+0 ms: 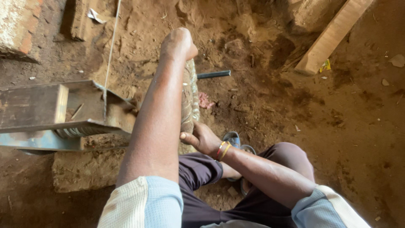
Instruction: The person winds a length of rope onto a wooden spindle by turning a hand crank.
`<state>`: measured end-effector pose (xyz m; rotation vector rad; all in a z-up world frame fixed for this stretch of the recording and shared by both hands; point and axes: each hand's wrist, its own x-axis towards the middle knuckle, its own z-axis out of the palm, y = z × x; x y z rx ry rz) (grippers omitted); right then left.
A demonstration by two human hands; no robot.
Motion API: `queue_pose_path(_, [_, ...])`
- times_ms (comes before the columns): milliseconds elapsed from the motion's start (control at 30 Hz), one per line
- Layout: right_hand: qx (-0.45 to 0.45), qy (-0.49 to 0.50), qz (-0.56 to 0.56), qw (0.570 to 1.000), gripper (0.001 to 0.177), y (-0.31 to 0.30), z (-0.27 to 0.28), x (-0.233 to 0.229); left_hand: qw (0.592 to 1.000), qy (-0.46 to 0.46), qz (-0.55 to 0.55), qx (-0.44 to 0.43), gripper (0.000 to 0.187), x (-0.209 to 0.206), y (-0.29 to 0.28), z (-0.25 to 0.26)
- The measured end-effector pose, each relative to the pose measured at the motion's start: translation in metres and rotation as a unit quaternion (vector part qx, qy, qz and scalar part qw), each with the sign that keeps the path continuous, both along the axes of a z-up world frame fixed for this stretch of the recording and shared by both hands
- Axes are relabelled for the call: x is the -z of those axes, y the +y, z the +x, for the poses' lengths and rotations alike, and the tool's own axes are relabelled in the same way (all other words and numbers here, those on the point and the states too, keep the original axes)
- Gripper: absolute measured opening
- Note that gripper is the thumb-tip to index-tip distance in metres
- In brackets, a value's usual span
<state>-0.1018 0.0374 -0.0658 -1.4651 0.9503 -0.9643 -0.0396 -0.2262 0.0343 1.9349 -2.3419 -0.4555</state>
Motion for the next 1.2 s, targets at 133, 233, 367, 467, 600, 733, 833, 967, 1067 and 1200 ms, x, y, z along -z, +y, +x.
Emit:
queue_pose_path(133, [0.007, 0.071, 0.008, 0.997, 0.081, -0.004, -0.002, -0.012, 0.998, 0.027, -0.060, 0.009, 0.023, 0.009, -0.013, 0.000])
queue_pose_path(233, [0.022, 0.112, 0.013, 0.993, 0.077, -0.012, -0.001, -0.016, 0.995, 0.025, -0.092, 0.018, 0.021, 0.018, -0.027, 0.000])
queue_pose_path(367, [0.031, 0.127, 0.026, 0.991, 0.079, -0.018, 0.000, -0.020, 0.988, 0.085, -0.116, 0.054, 0.019, 0.022, -0.039, 0.001])
queue_pose_path(467, [0.039, 0.146, 0.016, 0.988, 0.079, -0.022, 0.003, -0.024, 0.957, 0.181, -0.214, 0.070, 0.016, 0.016, -0.031, 0.007])
queue_pose_path(600, [0.023, 0.097, 0.021, 0.995, 0.079, -0.025, 0.003, -0.026, 0.999, 0.048, -0.014, 0.020, 0.027, -0.002, 0.027, 0.021])
queue_pose_path(733, [0.021, 0.121, 0.015, 0.992, 0.068, -0.033, 0.005, -0.010, 0.996, 0.035, -0.076, -0.032, 0.096, -0.009, 0.137, 0.037])
queue_pose_path(833, [0.051, 0.139, -0.059, 0.987, 0.056, -0.042, 0.008, 0.006, 0.987, 0.042, -0.154, -0.028, 0.111, -0.008, 0.177, 0.040])
queue_pose_path(967, [0.056, 0.138, 0.015, 0.989, 0.057, -0.051, 0.007, 0.009, 0.993, 0.049, -0.087, -0.062, 0.108, -0.009, 0.162, 0.037])
queue_pose_path(1067, [0.002, 0.138, 0.018, 0.990, 0.064, -0.069, -0.002, 0.003, 0.996, 0.042, -0.053, -0.050, 0.107, -0.018, 0.145, 0.038])
queue_pose_path(1200, [-0.121, 0.049, -0.005, 0.991, 0.074, -0.095, -0.039, 0.000, 0.998, 0.037, -0.015, -0.046, 0.107, -0.030, 0.136, 0.035])
